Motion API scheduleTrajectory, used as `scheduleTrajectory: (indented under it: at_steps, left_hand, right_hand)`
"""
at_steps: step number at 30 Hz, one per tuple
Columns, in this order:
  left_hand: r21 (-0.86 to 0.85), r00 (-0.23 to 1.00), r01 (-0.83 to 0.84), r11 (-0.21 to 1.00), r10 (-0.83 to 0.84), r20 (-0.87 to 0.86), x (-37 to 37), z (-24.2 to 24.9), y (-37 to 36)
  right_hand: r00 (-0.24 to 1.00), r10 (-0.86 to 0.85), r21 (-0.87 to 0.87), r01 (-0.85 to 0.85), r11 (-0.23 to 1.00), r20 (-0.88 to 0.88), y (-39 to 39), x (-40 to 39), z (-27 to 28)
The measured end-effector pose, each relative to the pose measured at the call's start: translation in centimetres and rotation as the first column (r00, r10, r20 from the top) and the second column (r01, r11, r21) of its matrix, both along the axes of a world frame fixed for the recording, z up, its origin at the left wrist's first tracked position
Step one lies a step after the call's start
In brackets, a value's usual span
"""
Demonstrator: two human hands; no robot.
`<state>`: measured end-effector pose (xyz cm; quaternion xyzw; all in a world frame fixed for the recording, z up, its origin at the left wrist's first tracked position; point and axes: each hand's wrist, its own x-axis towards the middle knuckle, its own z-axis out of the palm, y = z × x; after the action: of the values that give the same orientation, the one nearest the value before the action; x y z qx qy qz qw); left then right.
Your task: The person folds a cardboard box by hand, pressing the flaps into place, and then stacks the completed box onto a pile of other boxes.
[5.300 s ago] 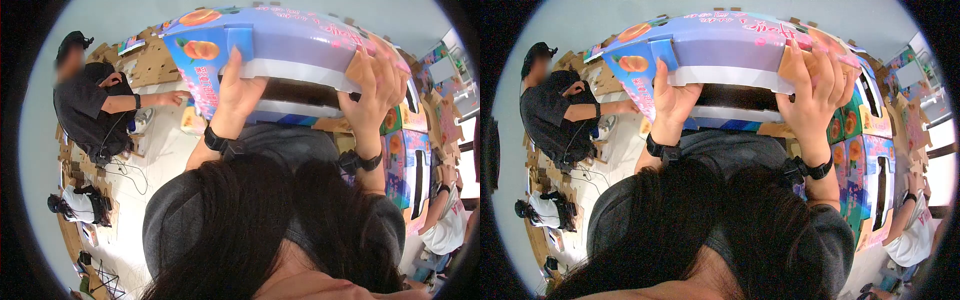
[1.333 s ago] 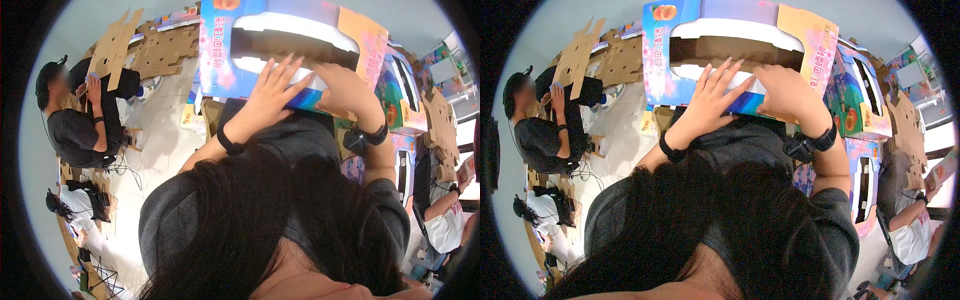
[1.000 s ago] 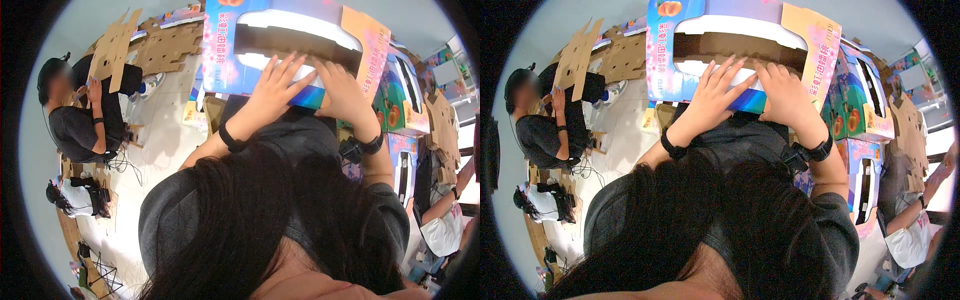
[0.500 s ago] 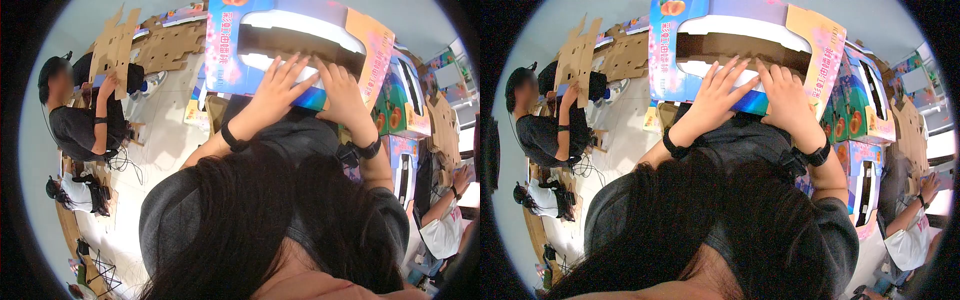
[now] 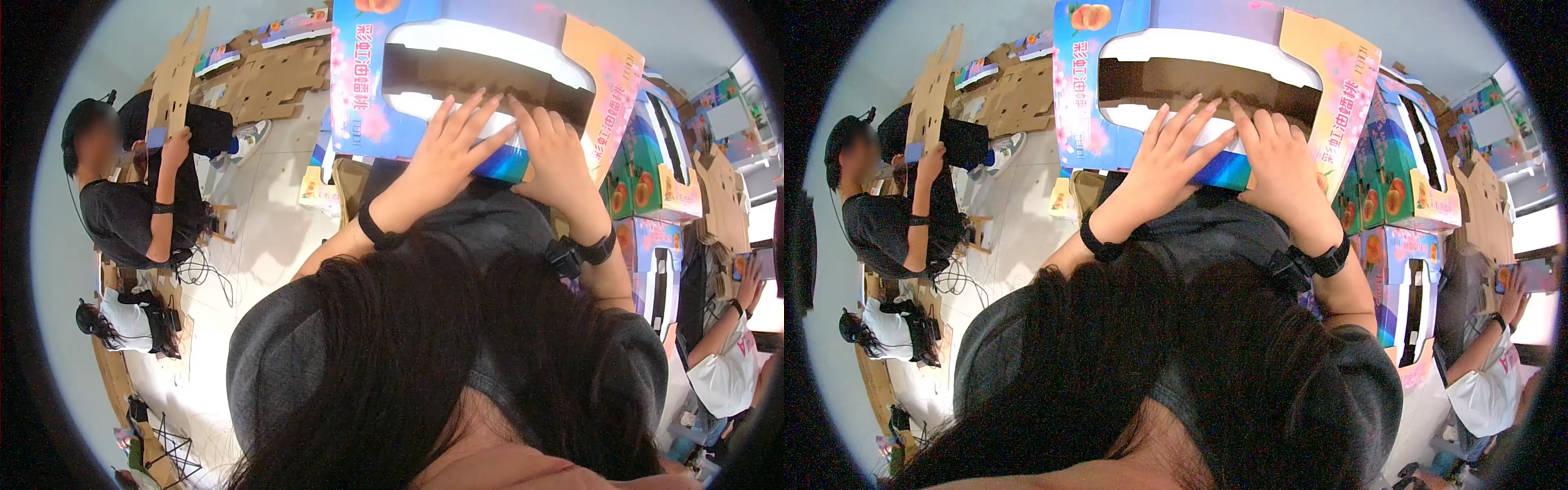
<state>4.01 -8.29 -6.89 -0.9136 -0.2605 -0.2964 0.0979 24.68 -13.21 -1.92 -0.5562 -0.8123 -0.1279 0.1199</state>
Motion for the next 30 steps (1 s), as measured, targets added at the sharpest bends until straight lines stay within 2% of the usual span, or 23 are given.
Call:
scheduleTrajectory:
  at_steps: [5, 11, 15, 18, 22, 24, 26, 29, 30]
  left_hand:
    - [0.004, 1.0, 0.003, 1.0, -0.003, -0.006, -0.6, -0.4, -1.1]
    - [-0.075, 0.999, 0.044, 0.996, -0.044, -0.007, -0.7, -0.1, -1.2]
    - [-0.16, 0.991, 0.125, 0.979, -0.117, 0.058, -1.2, 0.5, -0.8]
    - [-0.117, 0.952, 0.243, 0.963, -0.214, 0.217, -2.1, 1.3, -0.6]
    - [0.188, 0.889, 0.066, 0.98, -0.143, 0.434, -4.6, 1.7, -0.2]
    - [0.344, 0.81, -0.013, 0.939, -0.191, 0.554, -6.4, 1.9, 0.5]
    - [0.374, 0.782, -0.136, 0.917, -0.133, 0.609, -8.3, 2.6, 0.3]
    - [0.413, 0.714, -0.149, 0.899, -0.191, 0.673, -10.6, 3.5, 1.6]
    - [0.394, 0.708, -0.183, 0.901, -0.158, 0.689, -11.1, 3.4, 1.8]
  right_hand:
    - [1.0, 0.003, 0.019, -0.003, 1.0, -0.014, -1.1, -0.6, -0.6]
    - [0.998, 0.04, 0.087, -0.035, 0.996, -0.053, -1.1, -0.3, -1.2]
    - [0.997, 0.053, 0.141, -0.045, 0.989, -0.05, -0.6, -0.1, -1.6]
    - [0.995, 0.077, 0.18, -0.064, 0.982, -0.069, -0.4, 0.0, -1.3]
    - [0.989, 0.108, 0.221, -0.084, 0.972, -0.1, -0.5, 0.5, -1.4]
    - [0.987, 0.131, 0.25, -0.105, 0.962, -0.09, -0.9, 0.9, -1.5]
    - [0.987, 0.114, 0.286, -0.077, 0.955, -0.112, -1.6, 1.3, -1.1]
    - [0.986, 0.061, 0.34, -0.005, 0.94, -0.154, -3.2, 2.5, 0.3]
    - [0.985, 0.039, 0.358, 0.025, 0.933, -0.17, -3.9, 3.2, 0.9]
